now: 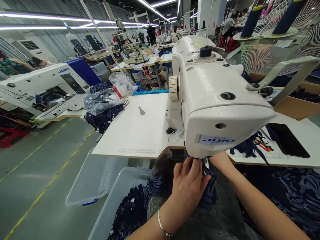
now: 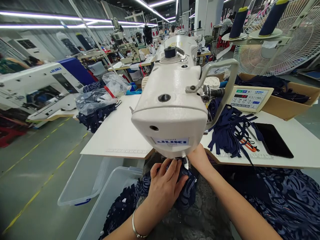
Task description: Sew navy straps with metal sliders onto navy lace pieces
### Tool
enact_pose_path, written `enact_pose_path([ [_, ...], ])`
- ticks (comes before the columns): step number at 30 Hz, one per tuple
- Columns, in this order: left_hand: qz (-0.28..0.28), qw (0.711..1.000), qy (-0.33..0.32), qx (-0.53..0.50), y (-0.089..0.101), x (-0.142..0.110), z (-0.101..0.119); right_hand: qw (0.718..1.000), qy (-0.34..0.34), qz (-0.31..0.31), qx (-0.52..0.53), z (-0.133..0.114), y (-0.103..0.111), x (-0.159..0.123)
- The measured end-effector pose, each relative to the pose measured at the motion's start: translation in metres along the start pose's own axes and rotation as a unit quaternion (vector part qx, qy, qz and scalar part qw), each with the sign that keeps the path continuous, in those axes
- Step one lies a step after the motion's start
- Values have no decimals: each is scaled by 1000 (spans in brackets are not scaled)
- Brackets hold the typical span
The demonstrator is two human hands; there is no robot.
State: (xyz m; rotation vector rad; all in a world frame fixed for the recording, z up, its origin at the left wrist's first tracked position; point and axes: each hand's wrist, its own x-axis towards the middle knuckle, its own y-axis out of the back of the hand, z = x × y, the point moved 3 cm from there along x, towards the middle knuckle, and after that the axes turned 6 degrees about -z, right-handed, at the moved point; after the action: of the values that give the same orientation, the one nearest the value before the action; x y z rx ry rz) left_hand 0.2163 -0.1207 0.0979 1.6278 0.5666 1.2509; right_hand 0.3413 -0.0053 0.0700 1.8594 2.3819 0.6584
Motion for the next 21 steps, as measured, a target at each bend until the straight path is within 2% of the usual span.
enact_pose_path([
  [4,4,1000,-1,2,-1,-1,1,1000,10,-19,-15,-3,0,4],
  [9,13,1000,5,25,-1,-3,2,999,-5,21,-32,6,0,1],
  [14,33,999,22,7,-2,-6,-2,999,13,26,-40,3,0,-5],
  [18,37,999,29,0,-1,-8,-6,998,-19,48,-46,-6,7,-22],
  [21,47,999,25,6,0,-8,-6,997,-62,19,-52,-8,10,-46],
])
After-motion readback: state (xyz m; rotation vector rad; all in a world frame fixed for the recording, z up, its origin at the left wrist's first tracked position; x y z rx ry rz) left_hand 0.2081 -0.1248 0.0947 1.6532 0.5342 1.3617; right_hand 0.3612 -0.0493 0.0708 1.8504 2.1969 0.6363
